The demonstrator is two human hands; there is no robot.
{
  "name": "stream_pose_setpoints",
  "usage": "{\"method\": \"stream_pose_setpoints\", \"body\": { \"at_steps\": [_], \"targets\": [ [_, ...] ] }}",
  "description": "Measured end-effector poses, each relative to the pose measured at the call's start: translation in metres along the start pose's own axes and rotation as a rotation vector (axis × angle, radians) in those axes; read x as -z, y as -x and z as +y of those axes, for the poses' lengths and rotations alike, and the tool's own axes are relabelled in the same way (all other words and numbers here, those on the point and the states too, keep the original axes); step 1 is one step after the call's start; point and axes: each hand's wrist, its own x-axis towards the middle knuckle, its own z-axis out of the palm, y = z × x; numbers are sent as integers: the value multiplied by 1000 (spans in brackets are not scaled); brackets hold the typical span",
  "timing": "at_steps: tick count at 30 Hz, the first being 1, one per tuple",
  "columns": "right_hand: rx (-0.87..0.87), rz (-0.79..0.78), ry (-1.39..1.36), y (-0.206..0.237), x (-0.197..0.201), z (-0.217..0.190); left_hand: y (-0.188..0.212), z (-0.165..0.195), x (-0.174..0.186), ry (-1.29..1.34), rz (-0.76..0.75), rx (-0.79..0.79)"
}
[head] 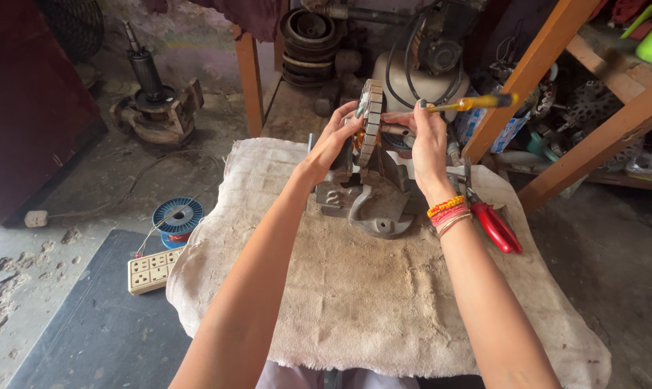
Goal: The person works on a circular motor component clamped in a bench vise, fitting small wedge-like pieces into slots around its rim by hand. They press each piece into place, rotate the component, and occasionally use a screwdriver to adjust or seat the pieces as they work around the part.
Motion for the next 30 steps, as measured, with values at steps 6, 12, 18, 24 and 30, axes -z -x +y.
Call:
{"method": "stream_pose_setpoints", "body": {
  "at_steps": [6, 12, 18, 24, 30],
  "targets": [
    [-58, 40, 3, 0, -1, 5, 1, 0, -1, 10, -17, -37],
    [7, 49, 117, -3, 1, -3, 2, 1, -2, 0, -8, -25],
    [-111, 561, 34, 1, 84, 2, 3, -1, -1, 18, -16, -60],
    [-297, 734, 935, 98, 163, 64, 1, 0, -2, 17, -18, -40],
    [-361, 537, 1379, 167, 172, 75, 1, 0, -1, 33, -20, -73]
  ]
}}
